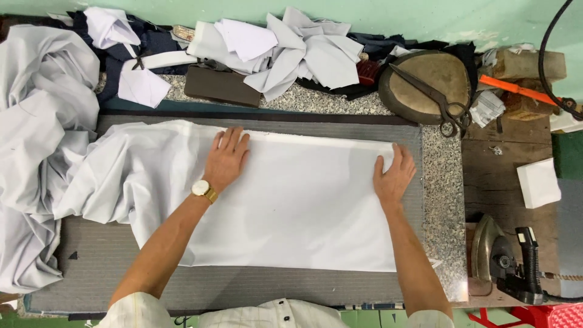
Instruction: The person irons a large white fabric on a table using a steam iron, smoothing it out and folding it. They then use a ruler and chalk to mark lines on the fabric.
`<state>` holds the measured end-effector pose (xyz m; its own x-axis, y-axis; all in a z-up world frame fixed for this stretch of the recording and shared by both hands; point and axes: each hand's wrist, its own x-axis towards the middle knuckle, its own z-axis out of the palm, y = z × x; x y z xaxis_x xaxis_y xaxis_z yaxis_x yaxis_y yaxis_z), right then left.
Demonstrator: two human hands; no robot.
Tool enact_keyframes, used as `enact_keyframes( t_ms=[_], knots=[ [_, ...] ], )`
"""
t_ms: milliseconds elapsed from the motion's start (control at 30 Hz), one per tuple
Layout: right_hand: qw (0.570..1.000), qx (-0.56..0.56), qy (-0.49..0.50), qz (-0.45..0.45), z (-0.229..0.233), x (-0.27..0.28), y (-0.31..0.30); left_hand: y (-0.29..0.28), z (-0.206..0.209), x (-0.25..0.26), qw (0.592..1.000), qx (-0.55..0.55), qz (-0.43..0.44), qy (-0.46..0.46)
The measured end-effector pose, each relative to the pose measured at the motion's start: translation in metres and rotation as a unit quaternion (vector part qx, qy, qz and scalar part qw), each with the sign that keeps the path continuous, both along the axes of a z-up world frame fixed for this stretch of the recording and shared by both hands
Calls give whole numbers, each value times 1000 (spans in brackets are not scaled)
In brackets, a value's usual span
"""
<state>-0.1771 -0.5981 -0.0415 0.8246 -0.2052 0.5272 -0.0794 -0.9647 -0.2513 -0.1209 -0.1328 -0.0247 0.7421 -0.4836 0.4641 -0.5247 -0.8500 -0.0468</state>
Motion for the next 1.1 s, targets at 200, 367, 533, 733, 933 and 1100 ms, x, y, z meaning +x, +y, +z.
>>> enact_keyframes(
  t_ms=[200,367,533,733,933,1100],
  knots=[
    [965,15,258,49,-9,-19,14,-16,-17,-27,978,-20,5,205],
    [940,26,339,31,-2,-16,11,-11,-32,-25,975,-18,8,222],
    [962,6,271,26,0,-19,31,-8,-37,-26,975,-25,13,222],
    [979,11,196,54,-13,-23,62,-7,-37,-25,975,-22,6,221],
    [976,26,205,72,1,-22,103,-5,-32,-26,970,-18,4,241],
    [978,26,178,102,2,-12,136,-2,-23,-27,965,-11,1,263]
  ],
)
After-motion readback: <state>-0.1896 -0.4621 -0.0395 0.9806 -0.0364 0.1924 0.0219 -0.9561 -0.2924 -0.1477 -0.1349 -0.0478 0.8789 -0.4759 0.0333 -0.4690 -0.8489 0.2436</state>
